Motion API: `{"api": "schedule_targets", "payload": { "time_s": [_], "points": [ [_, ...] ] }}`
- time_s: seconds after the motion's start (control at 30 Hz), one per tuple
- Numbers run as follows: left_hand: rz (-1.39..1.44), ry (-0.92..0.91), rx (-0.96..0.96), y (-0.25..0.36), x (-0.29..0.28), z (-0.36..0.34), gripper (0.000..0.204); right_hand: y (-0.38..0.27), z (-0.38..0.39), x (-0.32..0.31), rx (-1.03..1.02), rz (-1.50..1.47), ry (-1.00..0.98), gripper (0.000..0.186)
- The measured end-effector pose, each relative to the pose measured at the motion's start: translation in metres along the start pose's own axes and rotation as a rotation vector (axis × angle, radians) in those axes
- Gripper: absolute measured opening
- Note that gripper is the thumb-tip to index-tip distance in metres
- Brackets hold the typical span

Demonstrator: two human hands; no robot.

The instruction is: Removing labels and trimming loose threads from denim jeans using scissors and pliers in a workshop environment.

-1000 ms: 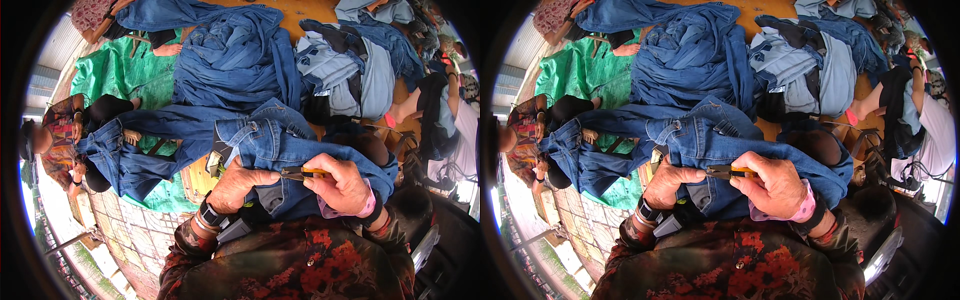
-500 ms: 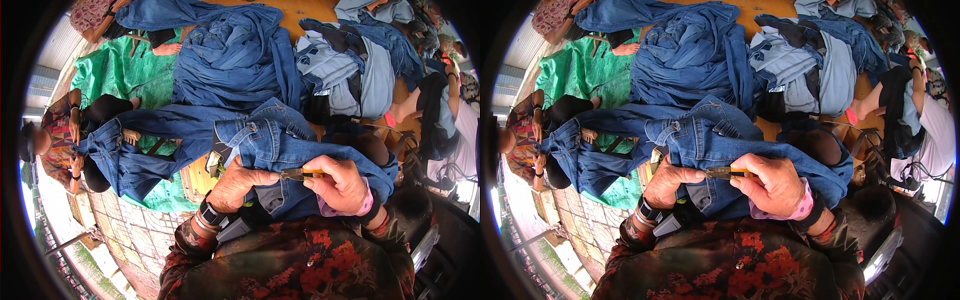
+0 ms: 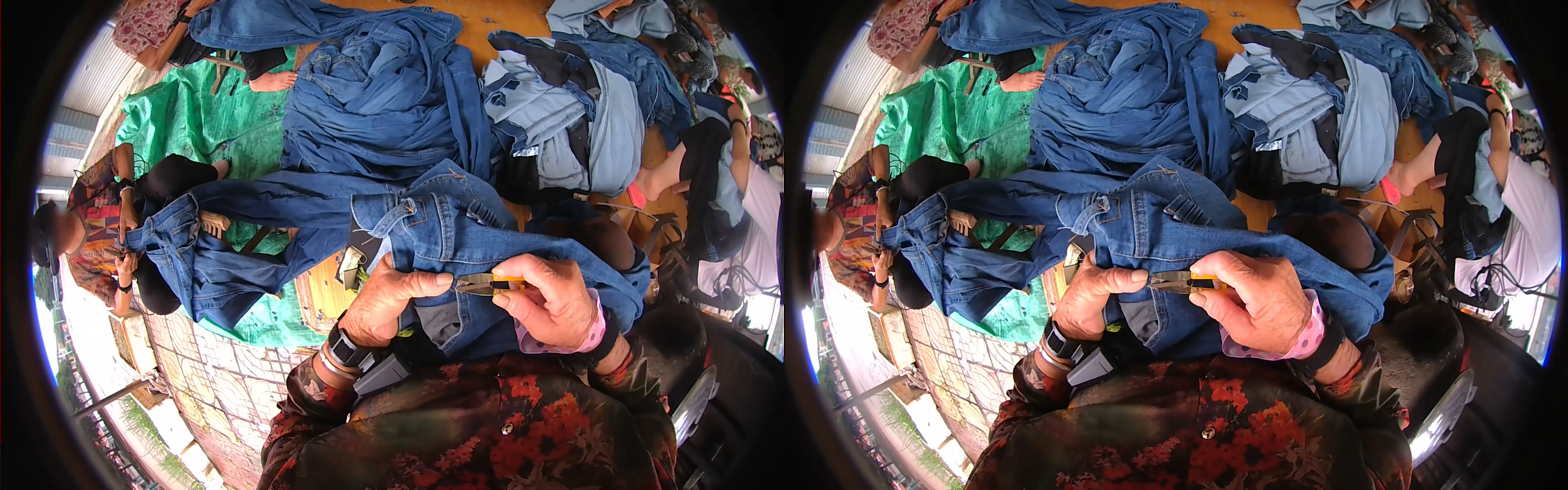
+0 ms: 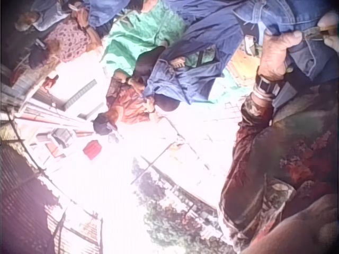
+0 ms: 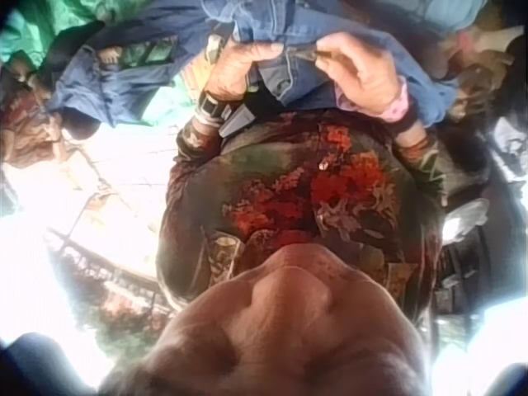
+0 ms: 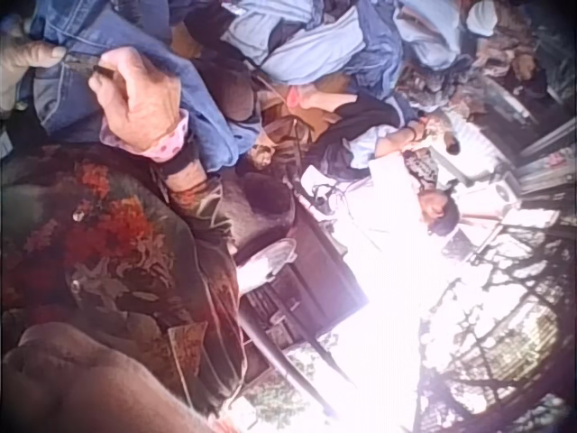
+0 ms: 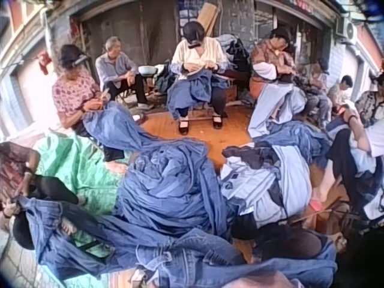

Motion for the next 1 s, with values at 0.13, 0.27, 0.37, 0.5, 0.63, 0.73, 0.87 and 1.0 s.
{"api": "schedule_targets", "payload": {
  "time_s": [0.13, 0.27, 0.37, 0.5, 0.63, 0.73, 0.87, 1.0],
  "points": [
    [-0.007, 0.003, 0.017, 0.000, -0.001, 0.000, 0.045, -0.001, -0.001, 0.000, 0.014, -0.007, -0.006, 0.022],
    [-0.005, 0.013, -0.002, -0.002, -0.002, -0.002, 0.045, -0.003, -0.002, 0.001, -0.001, 0.015, 0.001, 0.020],
    [0.000, 0.026, -0.007, -0.003, -0.004, -0.003, 0.043, -0.004, -0.003, 0.000, -0.021, 0.022, 0.014, 0.019],
    [0.003, 0.073, -0.073, -0.006, -0.007, -0.003, 0.061, -0.007, -0.004, -0.001, -0.027, 0.038, -0.002, 0.018],
    [0.007, 0.067, -0.073, -0.006, -0.005, -0.004, 0.062, -0.008, -0.004, -0.002, -0.052, 0.067, 0.023, 0.018],
    [0.002, 0.065, -0.075, -0.007, -0.006, -0.004, 0.063, -0.010, -0.004, -0.002, -0.078, 0.110, 0.033, 0.018],
    [0.003, 0.082, -0.065, -0.007, -0.006, -0.003, 0.063, -0.014, -0.005, -0.002, -0.155, 0.171, 0.040, 0.018],
    [-0.001, 0.072, -0.065, -0.007, -0.006, -0.005, 0.061, -0.009, -0.003, -0.001, -0.120, 0.085, 0.084, 0.017]
  ]
}}
Point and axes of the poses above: each hand's wrist, its own z-axis away from the middle knuckle, its own x-axis out of the palm, y = z × x, the point moved 6 cm from there along -z, towards the middle knuckle, and after that the axes turned 1 degree about z, right-handed, at the moved point
